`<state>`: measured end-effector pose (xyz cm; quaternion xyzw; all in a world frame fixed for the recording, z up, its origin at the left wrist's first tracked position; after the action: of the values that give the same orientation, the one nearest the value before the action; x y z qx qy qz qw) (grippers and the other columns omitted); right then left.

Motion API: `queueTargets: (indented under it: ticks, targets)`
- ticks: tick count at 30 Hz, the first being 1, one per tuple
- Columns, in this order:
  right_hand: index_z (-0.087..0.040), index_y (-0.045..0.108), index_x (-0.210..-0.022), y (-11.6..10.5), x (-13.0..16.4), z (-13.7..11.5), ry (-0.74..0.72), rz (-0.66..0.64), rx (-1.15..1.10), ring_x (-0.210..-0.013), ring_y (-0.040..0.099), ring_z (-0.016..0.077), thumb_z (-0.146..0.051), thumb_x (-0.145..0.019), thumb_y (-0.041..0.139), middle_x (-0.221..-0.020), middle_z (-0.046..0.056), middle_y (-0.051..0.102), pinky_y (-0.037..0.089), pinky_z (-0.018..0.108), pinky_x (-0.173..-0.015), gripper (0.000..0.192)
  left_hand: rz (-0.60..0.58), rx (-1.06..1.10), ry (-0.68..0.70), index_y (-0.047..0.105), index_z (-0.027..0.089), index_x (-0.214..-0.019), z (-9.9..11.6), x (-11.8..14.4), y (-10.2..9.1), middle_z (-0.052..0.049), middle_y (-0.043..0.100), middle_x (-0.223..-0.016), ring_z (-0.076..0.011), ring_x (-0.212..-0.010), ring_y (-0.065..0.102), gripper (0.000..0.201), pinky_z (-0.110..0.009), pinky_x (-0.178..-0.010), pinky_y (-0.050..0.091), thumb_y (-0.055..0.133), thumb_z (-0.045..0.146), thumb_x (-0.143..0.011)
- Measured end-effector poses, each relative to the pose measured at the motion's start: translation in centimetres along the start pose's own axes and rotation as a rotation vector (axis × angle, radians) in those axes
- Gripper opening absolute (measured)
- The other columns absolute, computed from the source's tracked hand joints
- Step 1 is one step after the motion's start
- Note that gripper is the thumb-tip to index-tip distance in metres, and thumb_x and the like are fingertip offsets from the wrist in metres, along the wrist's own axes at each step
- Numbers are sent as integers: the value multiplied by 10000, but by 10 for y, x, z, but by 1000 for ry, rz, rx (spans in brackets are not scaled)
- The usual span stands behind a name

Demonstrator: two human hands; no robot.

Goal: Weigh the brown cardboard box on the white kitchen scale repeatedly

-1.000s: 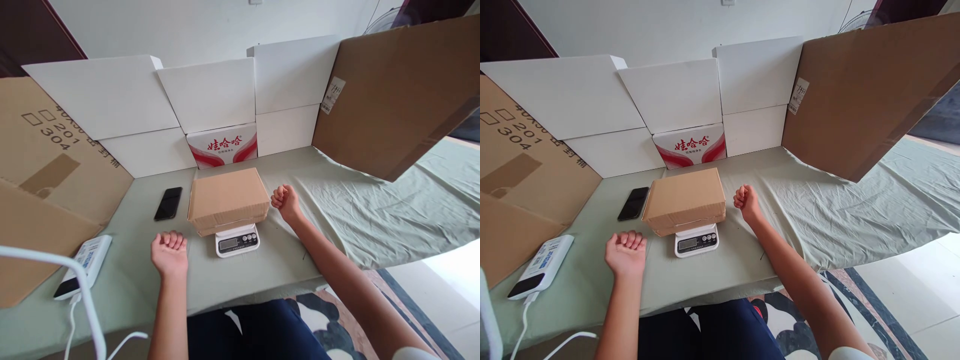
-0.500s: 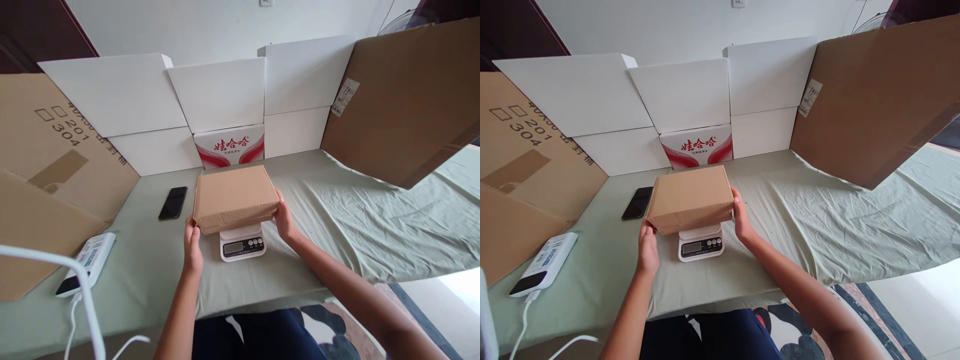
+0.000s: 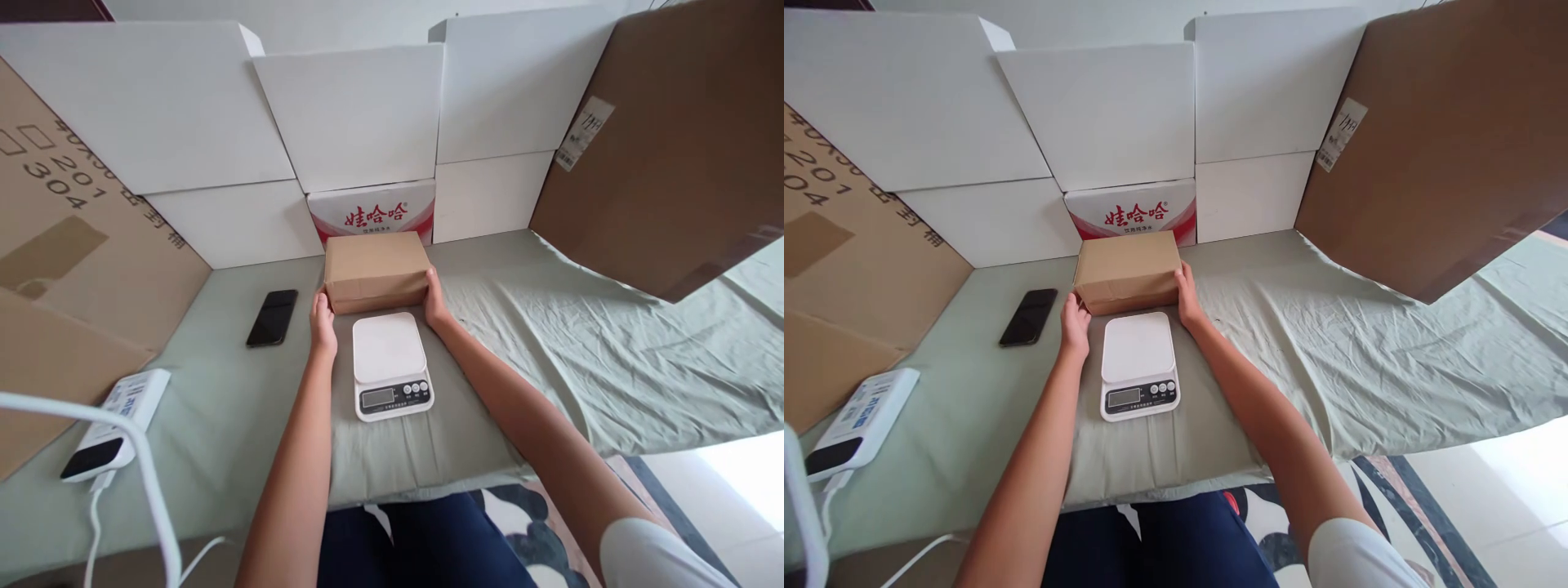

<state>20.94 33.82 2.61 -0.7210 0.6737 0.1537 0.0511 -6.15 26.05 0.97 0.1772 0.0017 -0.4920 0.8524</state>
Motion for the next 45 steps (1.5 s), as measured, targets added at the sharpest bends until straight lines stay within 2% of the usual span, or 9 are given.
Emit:
queueTargets:
  ticks: [6, 10, 14, 18, 26, 30, 35, 41, 45]
  targets:
    - [-306, 606, -1351, -9, 1, 3, -37, 37, 20, -1460, 534, 320, -638, -922, 517, -1501, 54, 643, 386, 544, -1286, 550, 113, 16, -95, 710, 212, -1040, -14, 1, -6, -141, 747, -1294, -280, -1336, 662, 547, -368, -1071, 533, 647, 723, -855]
    - [-260, 614, -1339, -10, 2, 1, -61, 47, 23, -1448, 547, 331, -578, -913, 523, -1476, 72, 662, 370, 558, -1291, 540, 113, 50, -144, 730, 239, -1155, -15, -2, -6, -138, 706, -1410, -275, -1398, 621, 607, -384, -1112, 505, 541, 760, -907]
    - [-284, 519, -1447, -13, 4, 2, -54, 66, -16, -1541, 460, 291, -597, -894, 538, -1601, 49, 564, 333, 525, -1323, 635, 19, 54, -166, 724, 260, -1294, -9, -6, -8, -140, 625, -1540, -284, -1477, 552, 779, -427, -1225, 388, 387, 847, -909]
    - [-266, 435, -1508, -16, 4, 6, -1, 86, -65, -1598, 391, 292, -639, -873, 530, -1680, 79, 470, 300, 540, -1336, 743, -38, 30, -95, 683, 305, -1399, 5, -11, -15, -137, 595, -1575, -293, -1492, 538, 862, -450, -1244, 357, 369, 902, -864]
    - [-245, 531, -1445, -12, 10, -16, -111, 16, 24, -1519, 489, 319, -625, -901, 551, -1588, 99, 578, 331, 528, -1316, 664, -89, -101, 3, 685, 249, -1378, 4, -18, -19, -176, 629, -1522, -310, -1445, 583, 928, -445, -1173, 448, 347, 934, -852]
    - [-234, 533, -1464, -12, 12, -22, -116, 31, 57, -1551, 445, 315, -598, -885, 578, -1606, 93, 564, 288, 512, -1340, 686, -39, -279, 136, 701, 197, -1315, 12, -17, -19, -177, 682, -1445, -316, -1431, 583, 793, -447, -1203, 420, 467, 832, -902]
    - [-263, 484, -1542, -6, 12, -21, -102, -27, 75, -1586, 397, 307, -598, -883, 574, -1651, 59, 520, 245, 512, -1363, 745, -113, -403, 184, 708, 189, -1220, 19, -8, -3, -156, 746, -1260, -332, -1273, 668, 588, -464, -1130, 489, 591, 681, -919]
    - [-328, 313, -1656, 2, 18, -38, -239, -74, 99, -1666, 242, 284, -735, -864, 622, -1750, 19, 358, 159, 491, -1397, 943, -143, -313, 298, 689, 184, -1141, 57, 11, 17, -160, 752, -1178, -343, -1266, 665, 597, -467, -1106, 513, 628, 714, -872]
    - [-366, 200, -1691, -6, 51, -63, -352, -62, 158, -1662, 231, 294, -800, -863, 616, -1764, 30, 301, 156, 502, -1399, 1023, -164, -319, 379, 682, 208, -1230, 93, 48, 14, -134, 758, -1190, -313, -1199, 689, 549, -439, -1049, 545, 637, 649, -905]
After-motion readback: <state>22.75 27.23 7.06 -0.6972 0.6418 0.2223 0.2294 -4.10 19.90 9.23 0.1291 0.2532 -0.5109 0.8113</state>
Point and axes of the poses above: each hand's wrist, its own x-axis away from the middle knuckle, its own y-axis out of the palm, z = x × y, the point moved 9 cm from there along -x, towards the middle knuckle
